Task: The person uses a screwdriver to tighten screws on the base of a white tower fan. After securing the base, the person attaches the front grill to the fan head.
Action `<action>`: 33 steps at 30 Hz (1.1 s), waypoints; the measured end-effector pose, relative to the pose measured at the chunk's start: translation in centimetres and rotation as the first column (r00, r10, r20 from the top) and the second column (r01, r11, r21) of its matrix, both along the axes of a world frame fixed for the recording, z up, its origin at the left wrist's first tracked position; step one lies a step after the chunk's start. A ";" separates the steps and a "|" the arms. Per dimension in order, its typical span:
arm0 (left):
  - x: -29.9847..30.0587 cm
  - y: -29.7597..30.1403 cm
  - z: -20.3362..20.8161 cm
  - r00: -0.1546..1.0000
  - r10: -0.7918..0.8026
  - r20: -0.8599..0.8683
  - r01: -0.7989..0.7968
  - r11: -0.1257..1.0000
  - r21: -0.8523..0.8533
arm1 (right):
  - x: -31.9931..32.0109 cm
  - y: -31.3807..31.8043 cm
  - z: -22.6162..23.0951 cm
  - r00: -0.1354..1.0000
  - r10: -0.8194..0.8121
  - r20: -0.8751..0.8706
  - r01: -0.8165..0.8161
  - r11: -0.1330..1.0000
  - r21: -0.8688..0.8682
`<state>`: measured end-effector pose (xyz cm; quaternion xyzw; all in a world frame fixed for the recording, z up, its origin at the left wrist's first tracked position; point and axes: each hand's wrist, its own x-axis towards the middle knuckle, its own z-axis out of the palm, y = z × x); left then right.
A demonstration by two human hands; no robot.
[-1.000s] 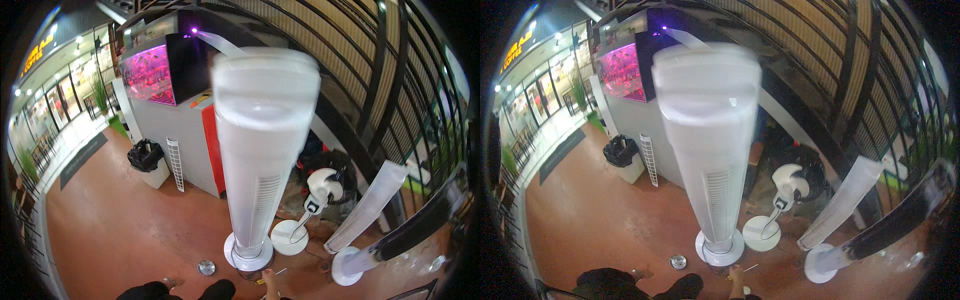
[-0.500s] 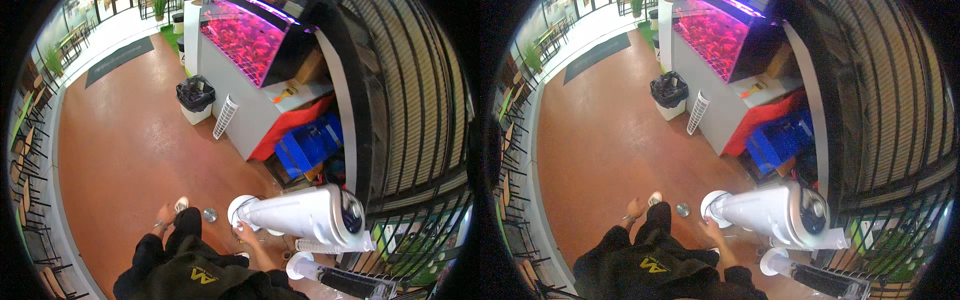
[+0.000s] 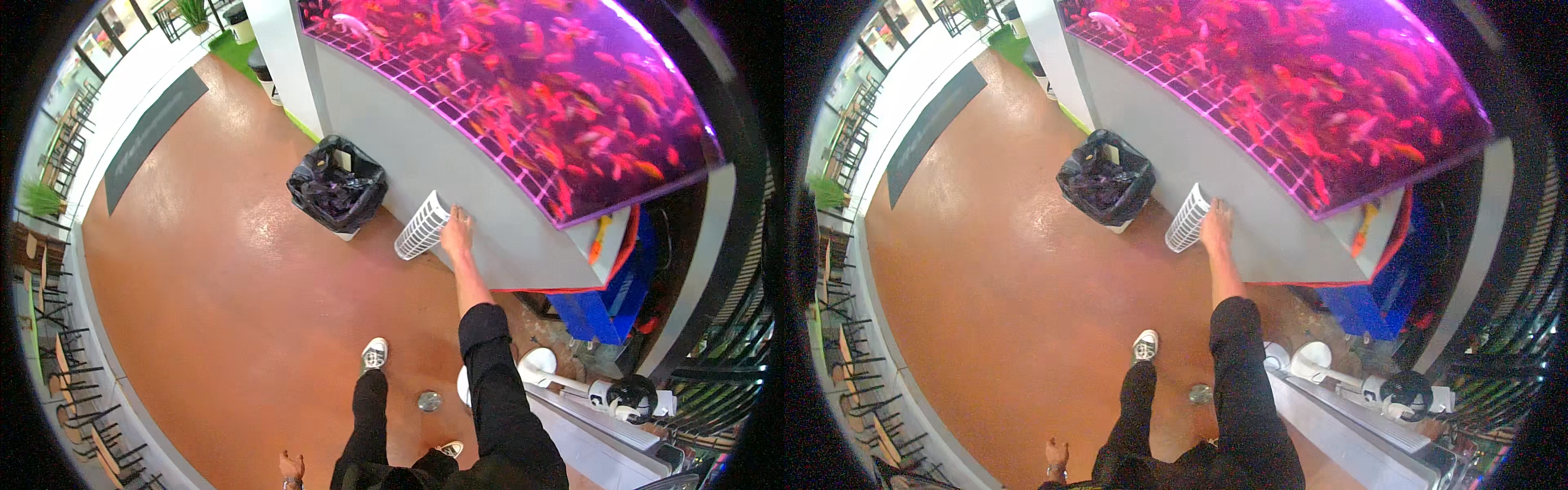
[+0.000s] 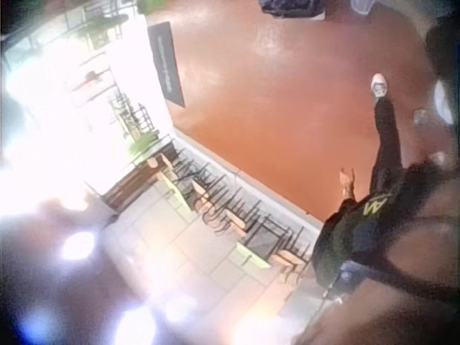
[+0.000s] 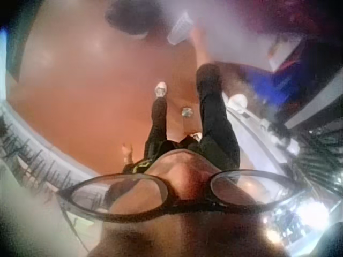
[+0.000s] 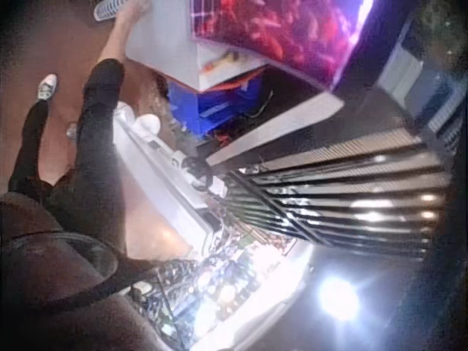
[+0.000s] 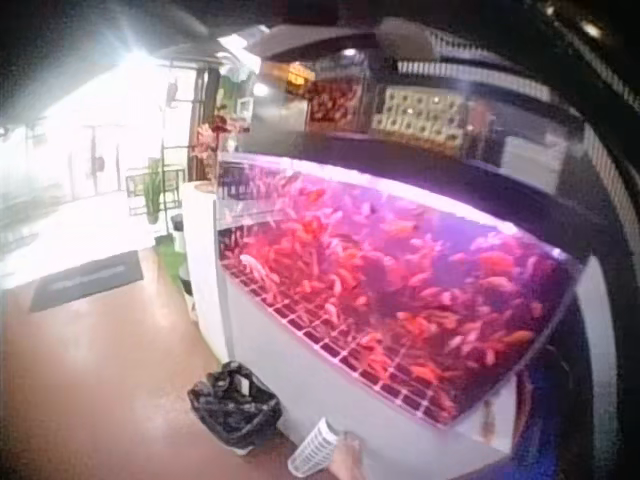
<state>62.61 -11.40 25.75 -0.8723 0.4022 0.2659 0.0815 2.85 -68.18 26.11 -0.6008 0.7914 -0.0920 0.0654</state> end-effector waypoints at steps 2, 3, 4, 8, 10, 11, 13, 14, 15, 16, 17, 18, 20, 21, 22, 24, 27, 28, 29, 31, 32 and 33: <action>2.6 -2.1 2.0 0.994 0.082 -0.071 -0.085 0.996 -0.038 | 2.4 -1.2 -1.2 0.996 -0.078 0.031 0.074 0.992 0.098; 3.3 -4.3 1.9 0.991 0.103 -0.081 -0.107 0.993 -0.046 | 2.8 -2.4 -0.7 0.992 -0.118 0.041 0.112 0.986 0.124; 3.9 -7.1 1.3 0.989 0.116 -0.094 -0.121 0.991 -0.055 | 2.7 -3.5 0.0 0.989 -0.114 0.095 0.098 0.982 0.162; -1.8 -20.7 7.2 0.931 0.128 -0.342 -0.119 0.992 0.048 | 0.8 1.8 2.6 0.979 -0.123 0.163 0.111 0.990 0.083; -2.2 -25.6 6.6 0.840 0.065 -0.539 -0.124 0.990 -0.074 | 3.9 5.5 7.2 0.973 -0.028 0.230 0.038 0.998 -0.042; -5.5 -29.6 8.0 0.846 -0.154 -0.510 0.070 0.981 -0.179 | 3.4 7.9 10.5 0.970 0.032 0.242 -0.015 0.997 -0.072; -12.8 -36.4 9.5 0.678 -0.537 -0.502 0.345 0.835 -0.428 | 2.7 15.0 18.2 0.963 0.127 0.240 -0.096 0.986 -0.134; -19.5 -39.5 13.9 0.546 -0.694 -0.470 0.415 0.711 -0.568 | 1.5 19.1 22.5 0.968 0.153 0.197 -0.121 0.979 -0.164; -24.5 -41.2 18.6 0.399 -0.820 -0.410 0.440 0.564 -0.699 | 1.4 22.8 27.1 0.971 0.180 0.157 -0.149 0.970 -0.194; -28.4 -42.8 22.8 0.256 -0.911 -0.324 0.455 0.410 -0.791 | 1.8 25.8 31.8 0.964 0.204 0.170 -0.155 0.952 -0.265; -31.9 -43.1 26.7 0.111 -0.966 -0.235 0.429 0.259 -0.865 | 1.9 28.7 35.8 0.958 0.237 0.161 -0.186 0.942 -0.281; -35.1 -42.4 29.6 -0.027 -0.991 -0.130 0.355 0.112 -0.928 | 1.9 32.1 38.5 0.954 0.253 0.163 -0.196 0.934 -0.299; -39.2 -41.2 32.2 -0.470 -0.881 -0.043 0.258 -0.090 -0.962 | 3.7 37.0 46.8 0.975 0.193 0.110 -0.148 0.934 -0.325; -41.2 -39.9 33.3 -0.649 -0.761 0.009 0.180 -0.165 -0.970 | 4.7 40.2 49.9 0.997 0.015 0.072 0.012 0.931 -0.364; -43.0 -37.4 34.0 -0.736 -0.673 0.070 0.085 -0.194 -0.977 | 5.8 43.4 52.0 0.990 -0.134 0.041 0.139 0.900 -0.413; -45.7 -32.3 35.3 -0.867 -0.470 0.166 -0.071 -0.213 -0.974 | 9.4 48.4 55.3 0.889 -0.420 0.182 0.453 0.746 -0.488; -47.9 -25.4 39.1 -0.942 -0.231 0.242 -0.173 -0.282 -0.944 | 15.8 56.2 55.9 0.411 -0.332 0.849 0.907 0.247 -0.342; -48.2 -23.2 40.7 -0.947 -0.164 0.278 -0.220 -0.303 -0.927 | 17.8 58.5 55.7 0.090 0.028 0.996 0.991 0.100 -0.092; -48.4 -20.0 41.2 -0.941 -0.092 0.324 -0.275 -0.348 -0.896 | 19.6 60.3 55.4 0.076 0.183 0.980 0.997 0.015 -0.081; -48.6 -15.1 42.4 -0.926 0.029 0.375 -0.355 -0.401 -0.845 | 21.7 62.4 55.3 0.035 0.250 0.968 0.990 -0.142 0.000; -48.7 -12.7 42.5 -0.920 0.083 0.382 -0.382 -0.394 -0.836 | 22.2 63.5 55.0 -0.015 0.151 0.988 0.971 -0.234 0.050; -48.8 -10.1 42.5 -0.912 0.143 0.384 -0.409 -0.381 -0.829 | 23.0 65.6 53.9 -0.034 0.161 0.986 0.952 -0.296 0.081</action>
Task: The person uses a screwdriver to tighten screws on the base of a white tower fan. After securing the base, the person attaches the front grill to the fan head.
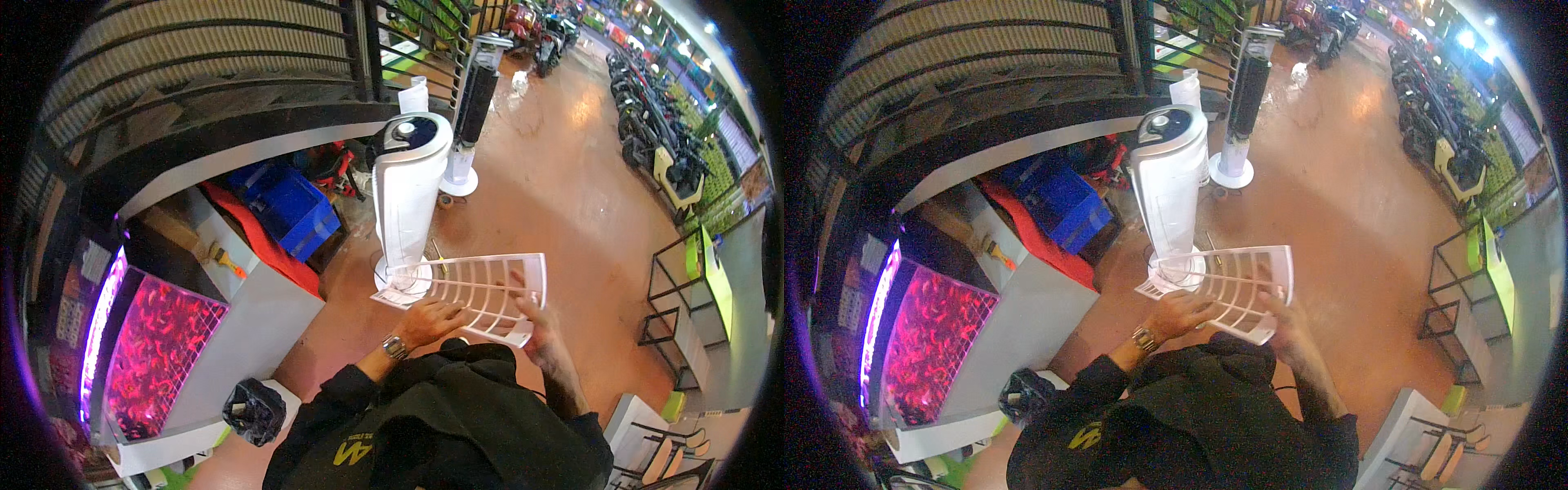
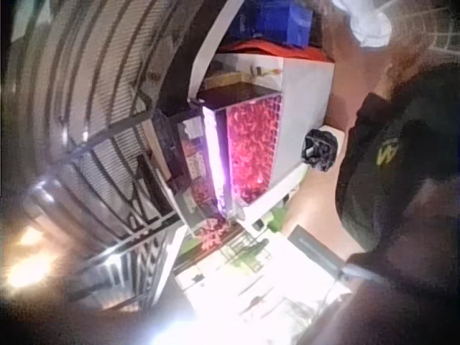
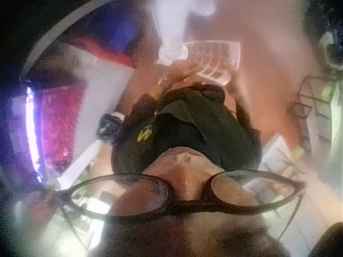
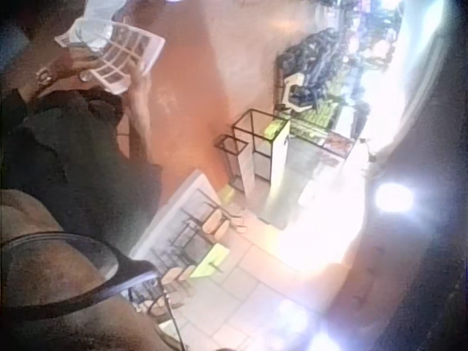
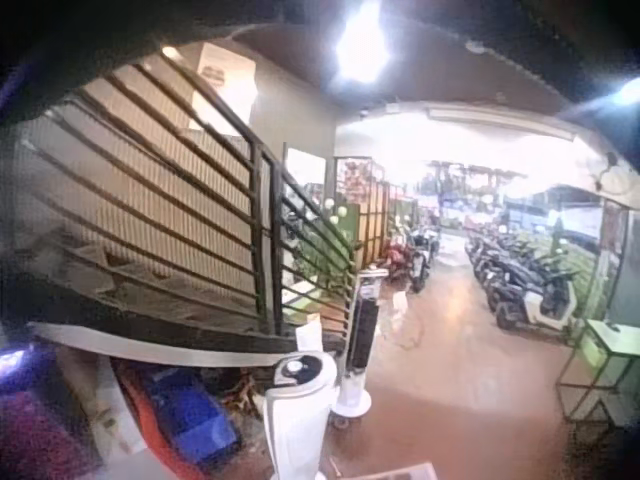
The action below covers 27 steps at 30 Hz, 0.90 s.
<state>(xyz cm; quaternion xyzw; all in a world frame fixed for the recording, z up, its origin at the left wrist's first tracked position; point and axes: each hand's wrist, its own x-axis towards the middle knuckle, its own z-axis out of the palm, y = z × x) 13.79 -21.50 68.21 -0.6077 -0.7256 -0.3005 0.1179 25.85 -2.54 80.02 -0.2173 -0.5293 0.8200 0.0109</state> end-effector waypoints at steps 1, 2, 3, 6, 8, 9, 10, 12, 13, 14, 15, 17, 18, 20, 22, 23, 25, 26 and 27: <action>-0.3 2.6 0.3 0.999 -0.034 0.021 0.034 0.999 -0.019 | 0.8 3.1 -1.2 0.997 -0.069 0.030 0.069 0.998 0.002; -0.8 5.0 0.7 0.997 -0.061 0.042 0.062 0.997 -0.039 | 1.2 6.3 -2.0 0.990 -0.130 0.060 0.130 0.991 0.004; -1.7 6.3 0.9 0.995 -0.084 0.057 0.088 0.993 -0.081 | 1.5 9.3 -2.8 0.976 -0.179 0.124 0.171 0.982 0.076; -5.8 8.8 3.2 0.994 0.037 -0.099 -0.031 0.998 0.058 | -0.6 16.6 -1.2 0.971 -0.226 0.079 0.200 0.947 0.252; -9.8 9.0 5.3 0.956 0.266 -0.124 -0.244 0.955 0.170 | -3.4 20.8 -1.1 0.981 -0.193 0.001 0.183 0.933 0.311; -11.9 8.6 7.2 0.897 0.432 -0.099 -0.401 0.886 0.231 | -5.2 22.3 -1.5 0.989 -0.143 -0.026 0.144 0.939 0.311; -13.9 8.4 8.6 0.820 0.571 -0.045 -0.539 0.796 0.276 | -6.8 23.9 -2.5 0.993 -0.101 -0.055 0.113 0.946 0.305; -20.1 10.4 11.1 0.715 0.698 0.045 -0.672 0.668 0.318 | -10.9 28.9 -6.3 0.995 -0.094 0.023 0.077 0.910 0.408; -22.2 12.5 13.3 0.675 0.723 0.146 -0.732 0.634 0.250 | -13.4 31.4 -7.4 1.000 0.028 0.006 -0.028 0.869 0.495; -24.4 12.5 15.1 0.624 0.775 0.096 -0.781 0.617 0.096 | -15.8 32.2 -8.7 0.984 0.177 -0.005 -0.145 0.825 0.547; -26.2 12.7 15.8 0.615 0.779 0.120 -0.786 0.618 0.016 | -18.5 32.5 -10.6 0.976 0.217 0.020 -0.194 0.823 0.533; -28.6 14.1 15.4 0.561 0.825 0.068 -0.793 0.560 -0.240 | -21.3 33.6 -12.9 0.963 0.249 0.101 -0.265 0.821 0.506; -29.8 14.2 13.6 0.575 0.806 0.141 -0.737 0.585 -0.337 | -22.5 34.4 -14.5 0.951 0.263 0.163 -0.309 0.823 0.476; -30.1 13.8 12.7 0.569 0.790 0.229 -0.669 0.607 -0.429 | -23.9 35.0 -16.5 0.944 0.288 0.161 -0.328 0.872 0.364; -29.6 13.8 12.5 0.502 0.779 0.377 -0.697 0.622 -0.356 | -25.6 35.1 -18.4 0.958 0.280 0.068 -0.288 0.928 0.235; -29.6 14.0 12.3 0.498 0.775 0.388 -0.701 0.624 -0.346 | -26.1 35.5 -19.2 0.950 0.305 0.062 -0.310 0.914 0.262; -29.4 13.9 13.1 0.441 0.801 0.404 -0.736 0.581 -0.348 | -28.4 35.5 -20.2 0.921 0.388 0.031 -0.378 0.874 0.306; -29.5 14.3 12.9 0.435 0.820 0.373 -0.741 0.561 -0.368 | -28.8 35.7 -21.6 0.920 0.393 0.010 -0.371 0.860 0.350; -30.1 14.8 12.6 0.443 0.813 0.378 -0.732 0.572 -0.371 | -29.4 36.0 -22.7 0.916 0.401 0.032 -0.385 0.851 0.358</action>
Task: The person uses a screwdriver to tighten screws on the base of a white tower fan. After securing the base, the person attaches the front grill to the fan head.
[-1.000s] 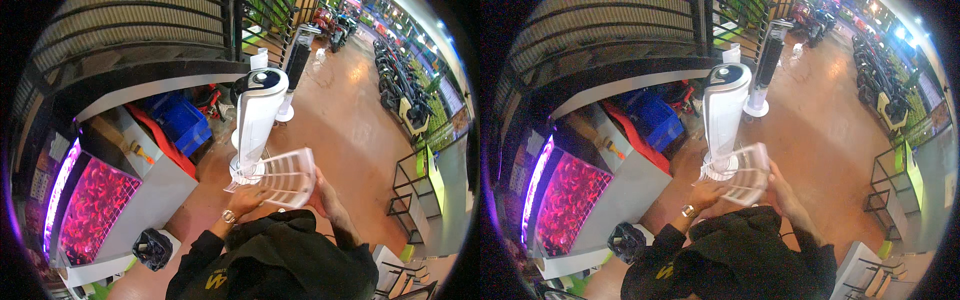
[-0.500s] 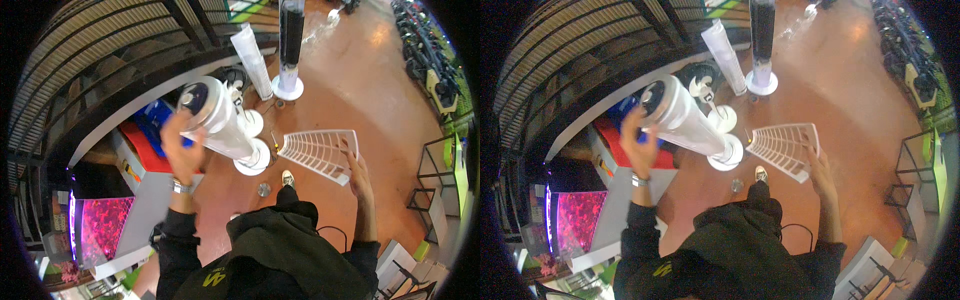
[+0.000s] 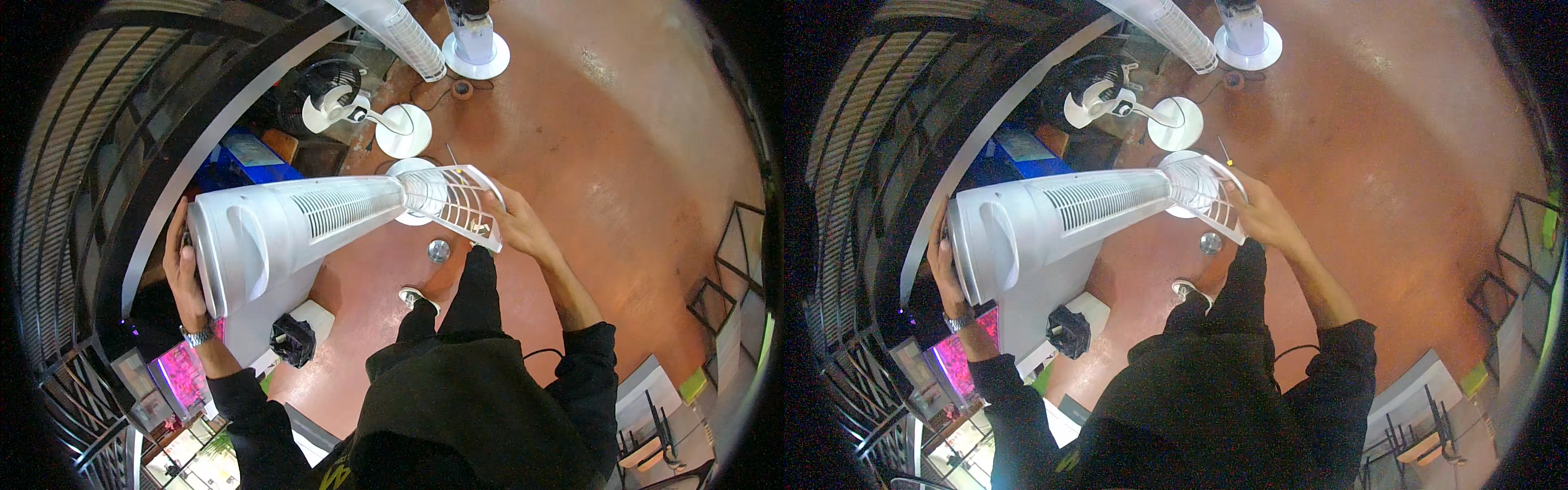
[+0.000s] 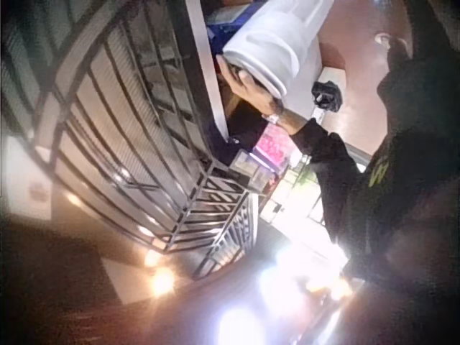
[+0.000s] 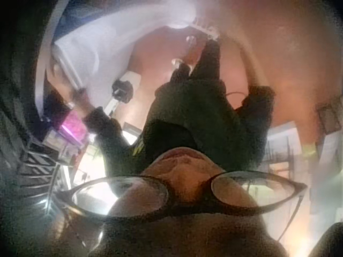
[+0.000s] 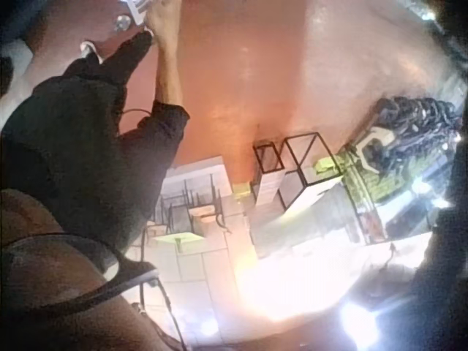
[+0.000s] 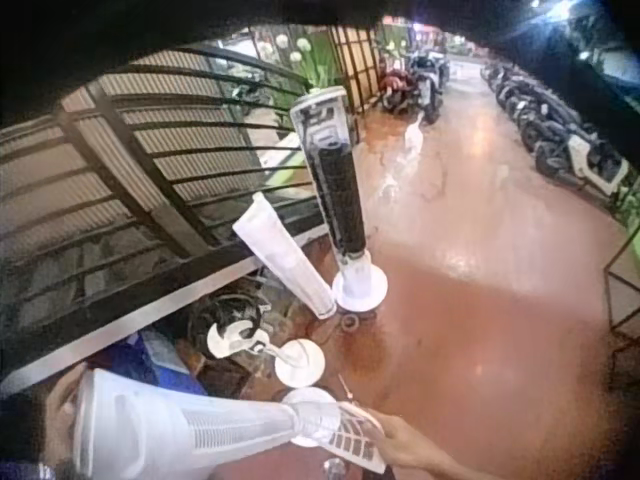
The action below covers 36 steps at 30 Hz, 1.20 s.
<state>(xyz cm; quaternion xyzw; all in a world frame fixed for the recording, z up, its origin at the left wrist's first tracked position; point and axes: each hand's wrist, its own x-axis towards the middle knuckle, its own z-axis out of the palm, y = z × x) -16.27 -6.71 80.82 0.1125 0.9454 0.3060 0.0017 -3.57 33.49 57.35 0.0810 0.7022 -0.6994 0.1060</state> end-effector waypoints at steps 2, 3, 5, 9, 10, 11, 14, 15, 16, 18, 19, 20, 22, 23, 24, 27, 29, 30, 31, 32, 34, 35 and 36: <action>-0.8 0.6 -0.4 1.000 -0.018 0.011 0.018 1.000 0.005 | -1.2 0.3 -1.5 0.999 0.025 0.032 -0.026 0.999 0.031; -0.9 0.7 -0.3 1.000 -0.020 0.014 0.020 1.000 0.002 | -2.2 0.4 0.0 0.998 0.047 0.033 -0.049 0.997 0.067; -1.1 0.6 -0.2 1.000 -0.021 0.019 0.021 1.000 -0.004 | -3.3 0.4 -1.7 0.998 0.062 -0.017 -0.059 0.992 0.110; -1.3 0.3 -0.4 0.999 -0.035 0.022 0.034 0.999 0.025 | -6.3 1.3 -2.2 0.998 0.069 0.016 -0.070 0.994 0.088; -1.2 0.3 -0.5 1.000 -0.017 0.024 0.017 1.000 0.027 | -6.9 1.6 -2.0 0.997 0.077 0.016 -0.078 0.992 0.102; -1.0 0.1 -0.5 1.000 0.000 0.025 -0.001 1.000 0.028 | -7.6 1.8 -1.7 0.996 0.085 0.016 -0.087 0.989 0.116; -1.1 -0.5 -0.8 1.000 0.016 -0.003 -0.016 1.000 0.006 | -9.1 1.8 -2.5 0.993 0.113 0.032 -0.116 0.987 0.109; -1.1 -0.3 -0.9 1.000 0.028 0.001 -0.028 1.000 0.005 | -9.2 1.9 -2.8 0.992 0.123 0.041 -0.127 0.986 0.105; -1.1 -0.2 -1.0 0.999 0.041 0.005 -0.041 0.999 0.005 | -9.4 1.9 -3.1 0.991 0.127 0.053 -0.132 0.985 0.113; -1.0 0.4 -1.0 0.997 0.082 0.010 -0.082 0.997 -0.017 | -9.6 2.0 -3.5 0.988 0.135 0.075 -0.144 0.982 0.125; -0.9 0.7 -0.9 0.996 0.085 0.001 -0.085 0.996 -0.032 | -9.6 2.0 -3.4 0.987 0.136 0.080 -0.145 0.983 0.113; -0.9 0.8 -0.9 0.996 0.089 -0.007 -0.089 0.995 -0.047 | -9.6 2.0 -3.3 0.987 0.138 0.085 -0.146 0.984 0.102; -1.2 0.1 -0.7 0.998 0.060 0.008 -0.060 0.996 -0.063 | -10.0 2.2 -2.8 0.985 0.140 0.102 -0.149 0.986 0.082; -1.2 -0.3 -0.7 0.998 0.062 0.015 -0.061 0.996 -0.059 | -10.2 2.4 -2.4 0.983 0.143 0.115 -0.152 0.986 0.070; -1.2 -0.5 -0.8 0.998 0.066 0.020 -0.064 0.996 -0.053 | -10.4 2.4 -2.2 0.981 0.149 0.125 -0.158 0.986 0.061; -1.1 0.3 -0.8 0.994 0.110 0.029 -0.108 0.993 -0.045 | -10.7 2.3 -3.0 0.982 0.160 0.105 -0.169 0.981 0.090; -1.1 -0.3 -1.0 0.996 0.094 0.001 -0.094 0.993 -0.071 | -10.9 2.0 -2.9 0.979 0.160 0.125 -0.173 0.979 0.107; -1.1 -0.6 -1.0 0.996 0.085 -0.015 -0.086 0.993 -0.084 | -10.9 1.9 -2.8 0.978 0.159 0.134 -0.174 0.978 0.117; -1.0 -1.0 -1.1 0.997 0.073 -0.015 -0.074 0.994 -0.086 | -11.0 1.8 -2.7 0.978 0.156 0.136 -0.171 0.980 0.103; -1.0 -1.4 -1.1 0.998 0.062 -0.015 -0.063 0.994 -0.088 | -11.0 1.8 -2.5 0.978 0.153 0.139 -0.167 0.982 0.090; -1.0 -1.4 -1.1 0.998 0.056 -0.021 -0.058 0.994 -0.092 | -11.1 1.9 -2.7 0.981 0.145 0.130 -0.157 0.983 0.090; -0.9 -1.3 -1.1 0.998 0.064 -0.027 -0.066 0.993 -0.094 | -11.0 1.9 -3.1 0.983 0.141 0.118 -0.153 0.983 0.103; -0.9 -1.1 -1.1 0.997 0.070 -0.032 -0.073 0.993 -0.096 | -11.0 1.9 -3.3 0.985 0.136 0.106 -0.148 0.982 0.116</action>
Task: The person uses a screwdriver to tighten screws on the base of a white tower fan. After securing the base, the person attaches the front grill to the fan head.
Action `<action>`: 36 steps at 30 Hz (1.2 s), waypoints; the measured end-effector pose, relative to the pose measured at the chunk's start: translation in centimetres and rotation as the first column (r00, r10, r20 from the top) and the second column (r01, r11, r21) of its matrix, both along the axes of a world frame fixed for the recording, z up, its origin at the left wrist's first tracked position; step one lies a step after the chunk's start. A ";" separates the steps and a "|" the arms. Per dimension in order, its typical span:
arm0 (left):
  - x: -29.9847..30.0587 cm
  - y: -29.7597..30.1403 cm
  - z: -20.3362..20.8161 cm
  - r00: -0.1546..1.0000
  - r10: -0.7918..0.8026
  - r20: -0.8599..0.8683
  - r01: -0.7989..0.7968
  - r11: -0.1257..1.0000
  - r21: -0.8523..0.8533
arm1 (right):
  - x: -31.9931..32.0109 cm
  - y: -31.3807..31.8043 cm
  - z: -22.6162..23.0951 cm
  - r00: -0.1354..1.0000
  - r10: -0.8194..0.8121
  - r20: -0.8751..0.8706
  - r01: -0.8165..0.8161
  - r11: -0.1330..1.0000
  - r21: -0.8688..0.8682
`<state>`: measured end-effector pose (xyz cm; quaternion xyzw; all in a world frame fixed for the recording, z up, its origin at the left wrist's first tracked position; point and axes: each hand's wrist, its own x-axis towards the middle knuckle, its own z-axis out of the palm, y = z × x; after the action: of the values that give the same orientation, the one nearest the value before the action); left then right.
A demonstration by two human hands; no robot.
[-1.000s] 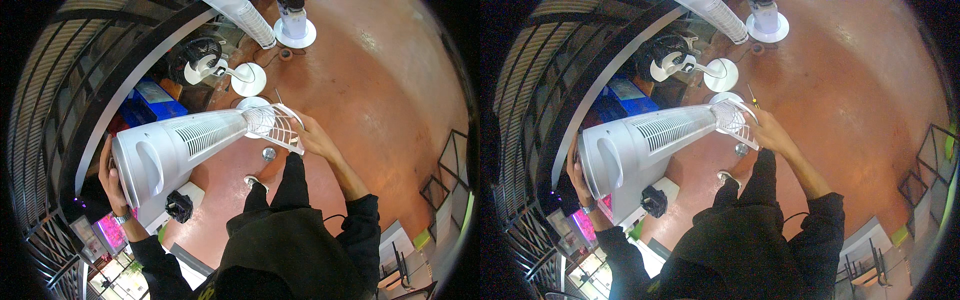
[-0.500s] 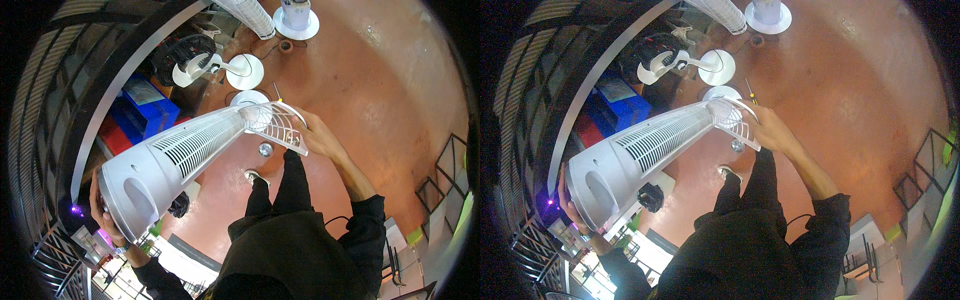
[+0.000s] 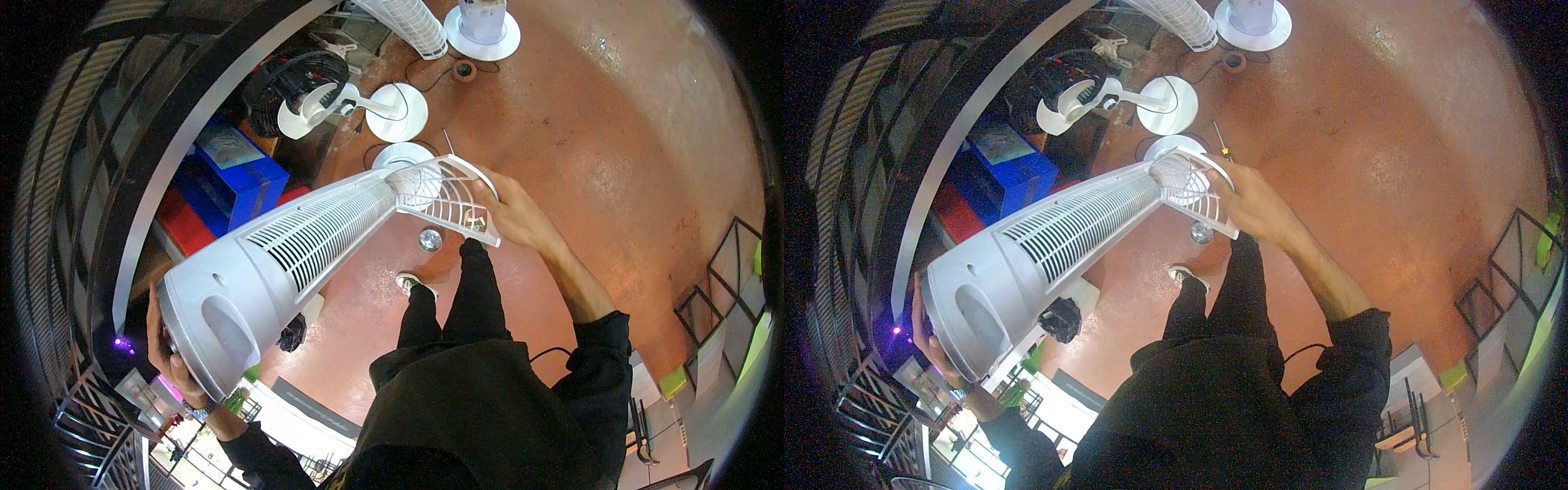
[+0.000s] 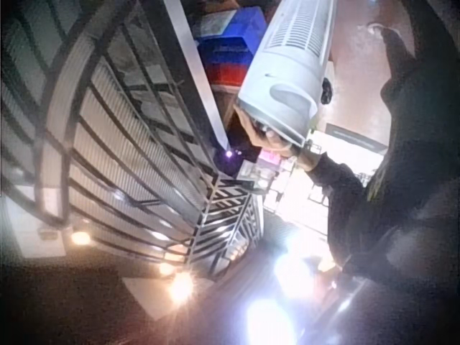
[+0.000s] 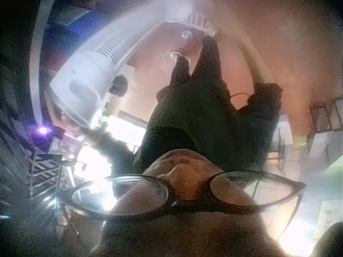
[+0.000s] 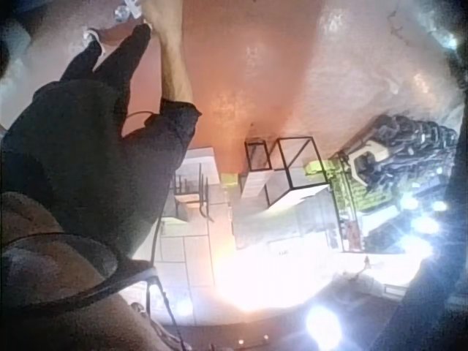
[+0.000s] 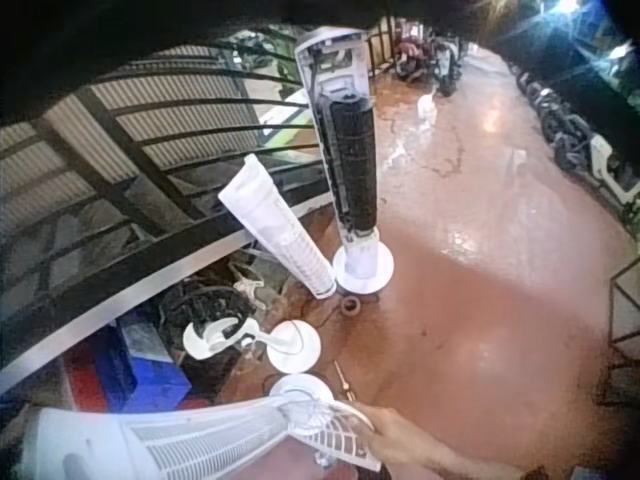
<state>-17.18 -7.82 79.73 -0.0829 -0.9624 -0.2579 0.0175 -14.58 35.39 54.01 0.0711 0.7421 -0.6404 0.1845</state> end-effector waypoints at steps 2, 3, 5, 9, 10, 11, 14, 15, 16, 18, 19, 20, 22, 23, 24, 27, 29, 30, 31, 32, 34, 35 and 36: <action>-0.1 0.7 0.2 1.000 0.005 0.002 -0.005 1.000 0.006 | -0.5 0.1 0.2 0.998 -0.025 0.053 0.028 0.998 -0.051; -0.2 1.0 0.2 1.000 0.006 0.003 -0.006 1.000 0.010 | -0.8 0.1 0.2 0.996 -0.038 0.080 0.044 0.996 -0.075; -0.4 1.0 0.2 1.000 -0.006 0.009 0.006 1.000 -0.004 | -1.2 0.2 0.0 0.998 -0.026 0.052 0.029 0.998 -0.062; -0.4 0.8 0.5 1.000 -0.021 0.003 0.021 0.998 -0.064 | -2.3 -0.2 -0.2 1.000 0.021 -0.014 -0.022 0.998 -0.054; -0.4 1.0 0.5 1.000 -0.019 0.009 0.020 0.998 -0.058 | -2.5 -0.4 -0.2 0.999 0.022 -0.024 -0.023 0.998 -0.058; -0.4 1.3 0.6 1.000 -0.017 0.015 0.018 0.998 -0.053 | -2.7 -0.5 -0.1 0.999 0.024 -0.034 -0.026 0.998 -0.061; -0.4 1.4 0.7 0.999 -0.012 0.044 0.013 1.000 -0.018 | -3.1 -1.0 -0.2 0.999 0.040 -0.011 -0.041 0.997 -0.069; -0.3 1.4 0.8 0.998 -0.011 0.056 0.011 1.000 -0.004 | -3.1 -1.3 -0.3 0.999 0.049 0.005 -0.048 0.996 -0.072; -0.2 1.3 0.8 0.998 -0.025 0.051 0.024 1.000 0.015 | -3.0 -1.5 -0.3 0.998 0.067 0.007 -0.066 0.996 -0.067; -0.4 0.7 0.6 0.998 -0.056 0.039 0.054 0.997 0.055 | -2.7 -2.2 -0.3 0.995 0.101 0.011 -0.100 0.993 -0.057; -0.5 0.6 0.6 0.997 -0.072 0.039 0.069 0.996 0.059 | -2.4 -2.6 -0.5 0.996 0.091 0.008 -0.091 0.995 -0.044; -0.6 0.5 0.5 0.995 -0.088 0.039 0.085 0.994 0.063 | -1.9 -3.0 -1.3 0.997 0.081 0.004 -0.081 0.996 -0.045; -0.6 0.6 0.6 0.995 -0.094 0.036 0.091 0.994 0.068 | -1.3 -3.2 -1.9 0.997 0.071 -0.010 -0.071 0.996 -0.049; -0.5 0.9 0.6 0.995 -0.089 0.036 0.086 0.994 0.071 | -1.0 -2.6 -2.1 0.999 0.046 0.030 -0.043 0.996 -0.076; -0.3 1.0 0.6 0.996 -0.077 0.035 0.074 0.994 0.075 | -0.9 -2.1 -1.3 0.997 0.029 0.071 -0.021 0.994 -0.103; -0.1 0.5 0.6 0.997 -0.068 0.033 0.064 0.993 0.100 | -0.3 -0.8 0.5 0.993 -0.036 0.111 0.056 0.981 -0.184; 0.1 0.6 1.2 0.997 -0.070 0.038 0.067 0.994 0.084 | 0.2 -0.4 1.8 0.995 -0.046 0.094 0.063 0.979 -0.194; 0.0 0.8 1.0 0.997 -0.063 0.038 0.060 0.994 0.086 | 0.4 -0.2 3.0 0.992 -0.022 0.126 0.047 0.978 -0.202; 0.1 0.8 1.0 0.998 -0.051 0.040 0.047 0.995 0.083 | 0.5 -0.5 4.6 0.987 0.009 0.160 0.026 0.976 -0.216; 0.2 0.8 0.9 0.998 -0.036 0.044 0.033 0.996 0.078 | 0.4 -0.9 5.7 0.980 0.043 0.195 0.003 0.973 -0.232; 0.3 1.7 1.4 0.999 -0.039 0.009 0.038 0.993 0.115 | 0.5 -2.6 5.5 0.992 0.071 0.106 -0.041 0.964 -0.261; 0.2 1.9 1.5 0.999 -0.045 -0.002 0.045 0.993 0.111 | 0.6 -4.0 4.9 0.998 0.058 0.036 -0.046 0.958 -0.282; -0.1 2.0 1.5 0.998 -0.056 -0.016 0.057 0.993 0.106 | 0.5 -5.4 4.6 0.998 0.039 -0.039 -0.049 0.951 -0.304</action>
<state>-17.28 -5.79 81.19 -0.1109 -0.9445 -0.3086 0.0210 -14.07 29.94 58.64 0.0150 0.6388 -0.7440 0.1954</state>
